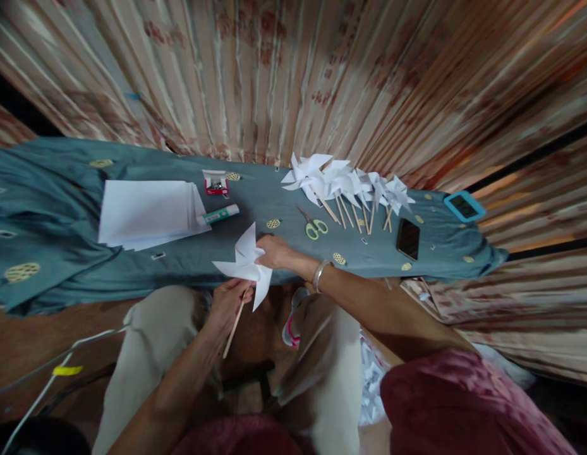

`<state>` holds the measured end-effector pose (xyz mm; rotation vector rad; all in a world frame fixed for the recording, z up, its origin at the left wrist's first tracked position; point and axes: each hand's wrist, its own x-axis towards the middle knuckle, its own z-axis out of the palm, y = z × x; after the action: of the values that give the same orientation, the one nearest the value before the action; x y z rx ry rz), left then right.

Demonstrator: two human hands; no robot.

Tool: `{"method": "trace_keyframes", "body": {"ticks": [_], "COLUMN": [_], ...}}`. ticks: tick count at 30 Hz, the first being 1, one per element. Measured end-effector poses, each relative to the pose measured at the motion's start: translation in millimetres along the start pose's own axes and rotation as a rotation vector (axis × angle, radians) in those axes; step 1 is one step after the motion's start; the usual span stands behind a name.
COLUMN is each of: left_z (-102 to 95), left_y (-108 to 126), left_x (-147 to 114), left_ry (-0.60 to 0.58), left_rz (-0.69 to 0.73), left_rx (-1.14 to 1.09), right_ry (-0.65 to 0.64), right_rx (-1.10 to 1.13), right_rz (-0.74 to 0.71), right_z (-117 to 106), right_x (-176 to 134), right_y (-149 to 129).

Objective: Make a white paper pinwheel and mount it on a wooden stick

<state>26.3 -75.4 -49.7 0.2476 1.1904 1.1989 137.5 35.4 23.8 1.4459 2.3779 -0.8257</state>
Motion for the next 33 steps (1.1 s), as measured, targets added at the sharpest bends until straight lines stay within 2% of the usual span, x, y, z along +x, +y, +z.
{"method": "trace_keyframes", "body": {"ticks": [14,25,33], "left_z": [-1.7,-0.8,-1.8], "left_y": [-0.6,1.6,-2.6], "left_x": [1.9,0.9,4.9], "left_ry": [-0.024,-0.015,0.01], "left_rz": [-0.02,-0.023,-0.007], "left_rx": [0.011,0.03,0.013], "right_ry": [-0.014,-0.033,-0.071], "right_rx": [0.065,0.047,0.017], "right_rz": [0.048,0.112,0.105], "right_z": [0.6,2.5,3.9], "right_x": [1.6,4.9,10.8], "right_y": [1.4,-1.8,1.1]}}
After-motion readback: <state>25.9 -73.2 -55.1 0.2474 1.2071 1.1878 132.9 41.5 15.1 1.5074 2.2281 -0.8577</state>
